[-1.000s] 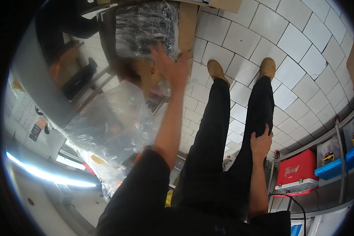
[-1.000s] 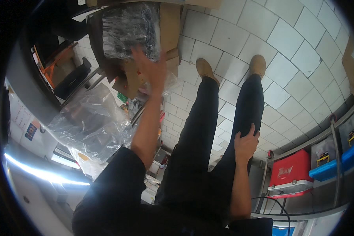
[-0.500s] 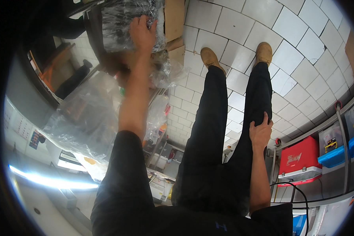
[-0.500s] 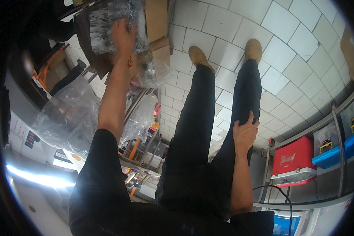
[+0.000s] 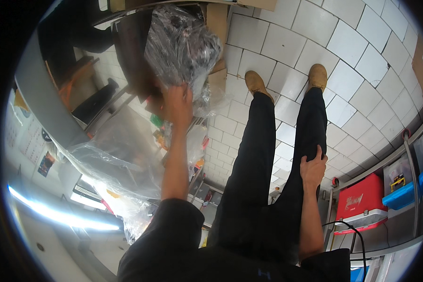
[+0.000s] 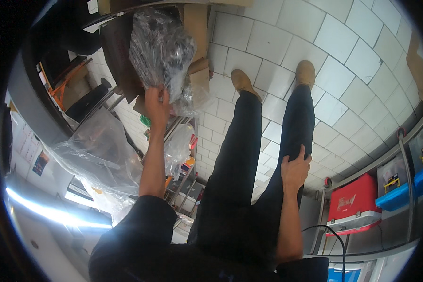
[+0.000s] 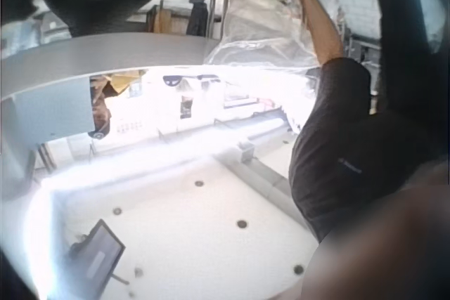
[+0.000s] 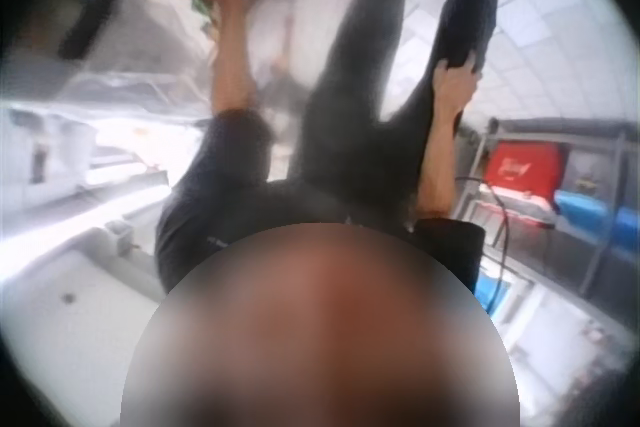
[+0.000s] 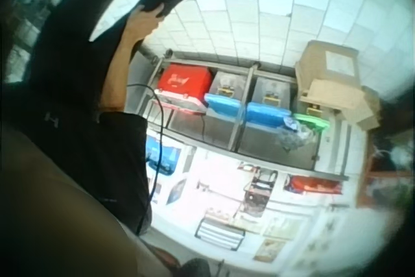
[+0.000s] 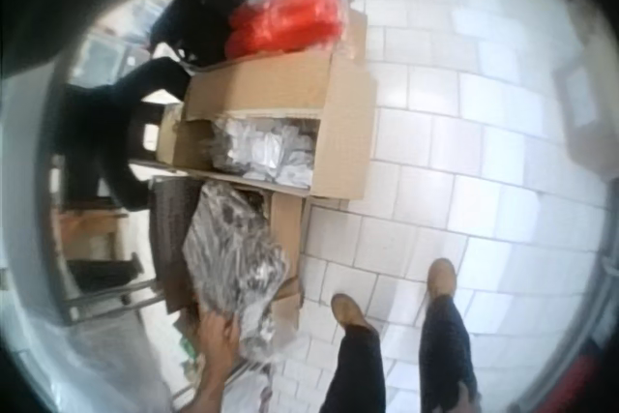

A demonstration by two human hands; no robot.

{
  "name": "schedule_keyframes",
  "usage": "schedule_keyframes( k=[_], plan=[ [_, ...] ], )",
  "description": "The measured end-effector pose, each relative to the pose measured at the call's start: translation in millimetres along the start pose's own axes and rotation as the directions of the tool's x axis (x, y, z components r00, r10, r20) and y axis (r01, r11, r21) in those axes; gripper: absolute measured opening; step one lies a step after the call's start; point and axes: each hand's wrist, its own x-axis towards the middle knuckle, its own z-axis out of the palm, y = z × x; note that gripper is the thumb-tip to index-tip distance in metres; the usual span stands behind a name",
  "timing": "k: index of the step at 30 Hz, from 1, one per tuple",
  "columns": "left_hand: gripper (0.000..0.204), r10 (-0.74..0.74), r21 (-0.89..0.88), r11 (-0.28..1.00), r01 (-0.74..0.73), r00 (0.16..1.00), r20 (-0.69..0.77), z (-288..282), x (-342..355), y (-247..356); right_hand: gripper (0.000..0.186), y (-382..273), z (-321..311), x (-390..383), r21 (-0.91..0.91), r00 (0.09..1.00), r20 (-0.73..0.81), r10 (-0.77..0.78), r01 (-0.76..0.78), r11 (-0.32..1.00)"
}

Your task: The person packs fried chicken pieces into a paper tray, places the tray into a branded box, and then puts the box into a plastic bag. The person also handles a receipt and adds a small packet to the bag.

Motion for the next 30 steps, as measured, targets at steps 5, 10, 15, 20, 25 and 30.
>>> schedule_keyframes(
  k=[5, 10, 15, 20, 25, 30],
  plan=[
    [0.009, -0.049, -0.103, 0.994, 0.043, 0.997, -0.052, 12, -22, -13, 0.048, -17, 9, 24, 0.060, 0.943, -0.211, -0.256, 0.274, 0.960],
    [0.010, -0.074, -0.160, 0.985, 0.065, 0.996, -0.047, 12, -31, -13, 0.030, -184, 4, 35, 0.759, 0.770, -0.149, -0.621, 0.491, 0.427],
    [0.011, -0.190, -0.180, 0.965, 0.189, 0.982, 0.015, 7, -43, -14, 0.026, -335, 10, 3, 0.841, 0.695, -0.346, -0.630, 0.528, 0.121],
    [0.022, -0.226, -0.154, 0.958, 0.240, 0.968, 0.105, -7, -29, -9, 0.011, -351, 9, 4, 0.759, 0.711, -0.391, -0.584, 0.608, 0.232],
    [0.039, -0.065, -0.129, 0.990, 0.059, 0.997, -0.043, -30, 4, 34, 0.011, -339, 13, -3, 0.781, 0.619, -0.391, -0.681, 0.615, 0.111],
    [0.050, 0.020, -0.025, 0.999, -0.024, 0.987, -0.157, -28, 35, 51, 0.015, -329, 7, -15, 0.725, 0.490, -0.358, -0.795, 0.682, 0.094]
  ],
)
